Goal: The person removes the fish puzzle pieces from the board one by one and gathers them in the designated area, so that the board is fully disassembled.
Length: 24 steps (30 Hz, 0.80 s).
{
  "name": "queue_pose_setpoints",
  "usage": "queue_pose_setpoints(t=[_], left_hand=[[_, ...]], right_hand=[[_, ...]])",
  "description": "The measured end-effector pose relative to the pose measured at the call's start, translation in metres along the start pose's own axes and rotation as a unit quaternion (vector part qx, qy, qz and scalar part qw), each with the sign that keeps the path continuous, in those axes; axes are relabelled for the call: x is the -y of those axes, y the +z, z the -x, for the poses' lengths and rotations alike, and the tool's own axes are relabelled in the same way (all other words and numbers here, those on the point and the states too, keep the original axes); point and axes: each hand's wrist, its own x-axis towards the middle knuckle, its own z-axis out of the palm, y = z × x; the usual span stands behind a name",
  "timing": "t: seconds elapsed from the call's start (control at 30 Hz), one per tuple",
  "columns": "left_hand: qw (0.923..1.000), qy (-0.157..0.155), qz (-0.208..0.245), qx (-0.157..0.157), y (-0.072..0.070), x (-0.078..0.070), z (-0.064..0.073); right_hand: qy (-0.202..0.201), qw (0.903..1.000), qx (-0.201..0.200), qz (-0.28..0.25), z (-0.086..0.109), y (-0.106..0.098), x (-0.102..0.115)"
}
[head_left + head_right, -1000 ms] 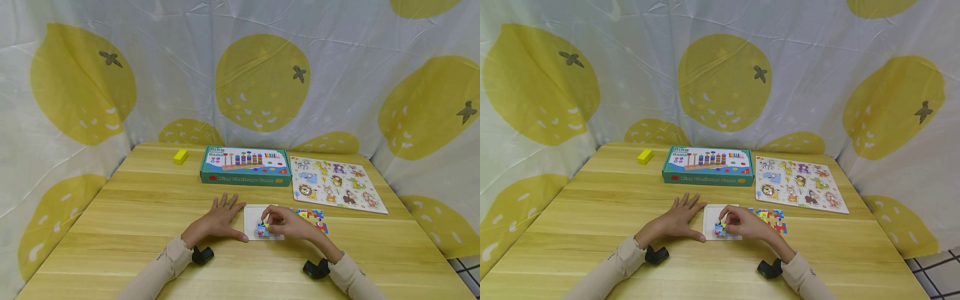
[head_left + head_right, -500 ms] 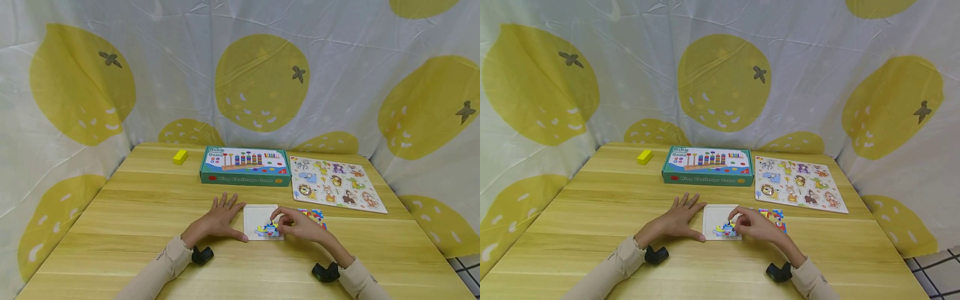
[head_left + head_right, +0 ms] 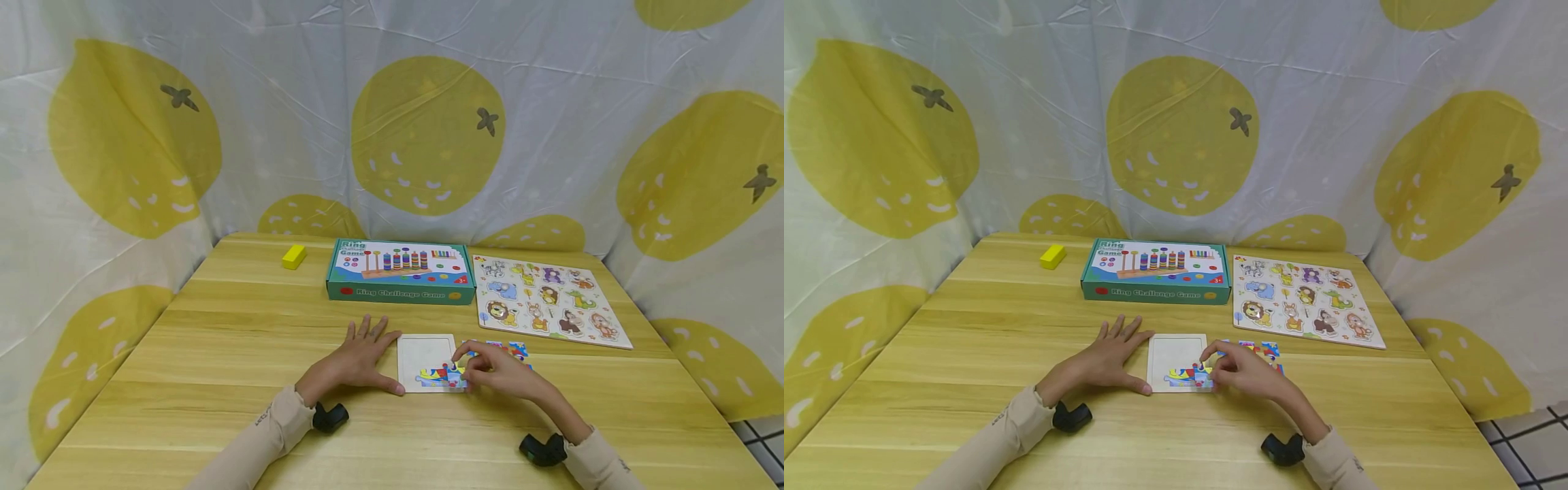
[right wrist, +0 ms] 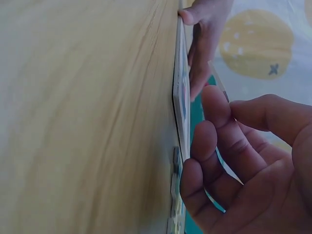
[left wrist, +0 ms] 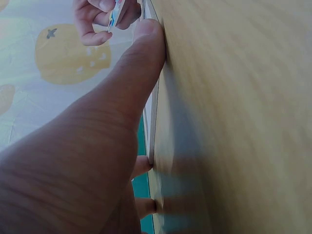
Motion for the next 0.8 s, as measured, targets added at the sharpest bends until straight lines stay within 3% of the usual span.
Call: queue_pose_setpoints(t=[0.8], left_hand=[[1.0,-0.003,-0.003,0.001,-0.001,-0.001,0.001]], right_hand=[[-0.009,0.9998,-0.005,-0.018,0.021,-0.01,-0.007]])
